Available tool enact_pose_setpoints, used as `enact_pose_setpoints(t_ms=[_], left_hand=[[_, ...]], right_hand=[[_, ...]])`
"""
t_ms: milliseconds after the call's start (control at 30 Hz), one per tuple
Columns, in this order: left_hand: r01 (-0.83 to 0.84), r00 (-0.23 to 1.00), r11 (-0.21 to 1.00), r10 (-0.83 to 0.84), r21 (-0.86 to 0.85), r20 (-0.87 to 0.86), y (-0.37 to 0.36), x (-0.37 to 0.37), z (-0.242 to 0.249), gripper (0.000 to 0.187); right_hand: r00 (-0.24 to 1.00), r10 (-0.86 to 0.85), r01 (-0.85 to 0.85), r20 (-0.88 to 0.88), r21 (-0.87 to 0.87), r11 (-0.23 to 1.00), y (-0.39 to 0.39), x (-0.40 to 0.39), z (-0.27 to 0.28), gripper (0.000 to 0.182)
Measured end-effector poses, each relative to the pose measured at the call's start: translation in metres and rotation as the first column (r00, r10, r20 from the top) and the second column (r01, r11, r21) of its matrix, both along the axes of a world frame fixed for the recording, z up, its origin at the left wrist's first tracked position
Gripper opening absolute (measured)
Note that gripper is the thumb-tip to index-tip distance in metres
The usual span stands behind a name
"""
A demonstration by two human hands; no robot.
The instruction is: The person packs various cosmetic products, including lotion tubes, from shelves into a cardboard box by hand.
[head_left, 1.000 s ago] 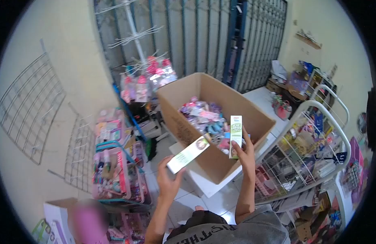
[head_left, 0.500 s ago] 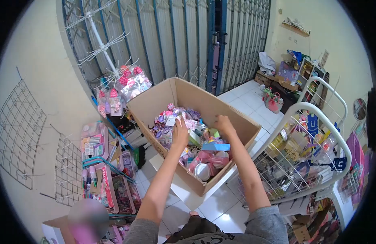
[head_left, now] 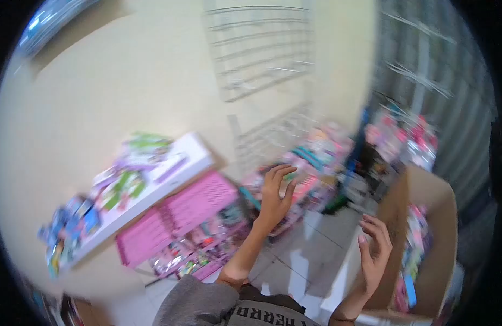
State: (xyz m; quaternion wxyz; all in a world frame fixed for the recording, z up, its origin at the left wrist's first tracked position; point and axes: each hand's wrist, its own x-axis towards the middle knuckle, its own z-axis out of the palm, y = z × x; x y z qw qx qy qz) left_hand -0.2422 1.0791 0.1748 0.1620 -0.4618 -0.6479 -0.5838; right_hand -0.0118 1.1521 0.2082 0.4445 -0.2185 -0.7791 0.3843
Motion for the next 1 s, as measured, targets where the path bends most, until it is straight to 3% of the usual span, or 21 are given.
enact_pose_setpoints(t_ms=[100,200,300,333,367,400,467,567,633,700,767,833,967,1000], left_hand=[[-0.346,0.938,0.938,0.346,0.022,-0.003,-0.083,-0.054,0.015,0.026],[-0.616,0.777,0.787,0.615,0.041,-0.138,-0.163,-0.108,0.030,0.028],[-0.754,0.635,0.657,0.739,0.030,-0.224,-0.234,-0.154,0.041,0.034],[-0.816,0.565,0.575,0.766,-0.068,-0.307,-0.254,-0.165,0.048,0.037],[-0.863,0.500,0.479,0.772,-0.159,-0.392,-0.269,-0.174,0.052,0.040],[-0.867,0.493,0.473,0.775,-0.156,-0.395,-0.282,-0.182,0.056,0.040],[-0.830,0.557,0.445,0.659,-0.335,-0.506,-0.298,-0.198,0.062,0.049],[-0.794,0.608,0.421,0.553,-0.439,-0.569,-0.307,-0.217,0.058,0.054],[-0.796,0.605,0.394,0.523,-0.460,-0.600,-0.308,-0.221,0.059,0.055],[-0.808,0.587,0.319,0.505,-0.495,-0.633,-0.307,-0.223,0.059,0.057],[-0.814,0.581,0.354,0.487,-0.461,-0.652,-0.306,-0.224,0.055,0.057],[-0.813,0.581,0.341,0.455,-0.471,-0.675,-0.304,-0.219,0.058,0.056],[-0.721,0.692,0.368,0.424,-0.587,-0.585,-0.295,-0.219,0.050,0.053],[-0.745,0.668,0.364,0.408,-0.560,-0.623,-0.294,-0.220,0.048,0.053]], right_hand=[[0.966,0.257,-0.257,0.010,0.083,0.963,-0.024,-0.093,0.004,0.019],[0.839,0.543,-0.520,0.030,0.335,0.786,-0.056,-0.188,0.006,0.024],[0.768,0.633,-0.622,0.097,0.349,0.701,-0.093,-0.267,-0.001,0.028],[0.727,0.670,-0.658,0.147,0.426,0.621,-0.102,-0.293,-0.003,0.033],[0.690,0.696,-0.684,0.201,0.495,0.535,-0.111,-0.317,-0.004,0.038],[0.685,0.701,-0.686,0.197,0.497,0.531,-0.119,-0.339,-0.005,0.038],[0.684,0.672,-0.672,0.282,0.601,0.432,-0.132,-0.375,-0.006,0.048],[0.635,0.696,-0.730,0.336,0.556,0.398,-0.137,-0.403,-0.011,0.056],[0.671,0.668,-0.695,0.322,0.589,0.413,-0.136,-0.413,-0.014,0.055],[0.590,0.684,-0.793,0.430,0.469,0.389,-0.132,-0.417,-0.014,0.051],[0.584,0.684,-0.806,0.438,0.412,0.425,-0.130,-0.415,-0.015,0.047],[0.539,0.714,-0.836,0.447,0.392,0.385,-0.124,-0.416,-0.015,0.046],[0.583,0.696,-0.799,0.419,0.449,0.400,-0.114,-0.402,-0.014,0.047],[0.602,0.689,-0.786,0.404,0.456,0.419,-0.111,-0.391,-0.011,0.047]])
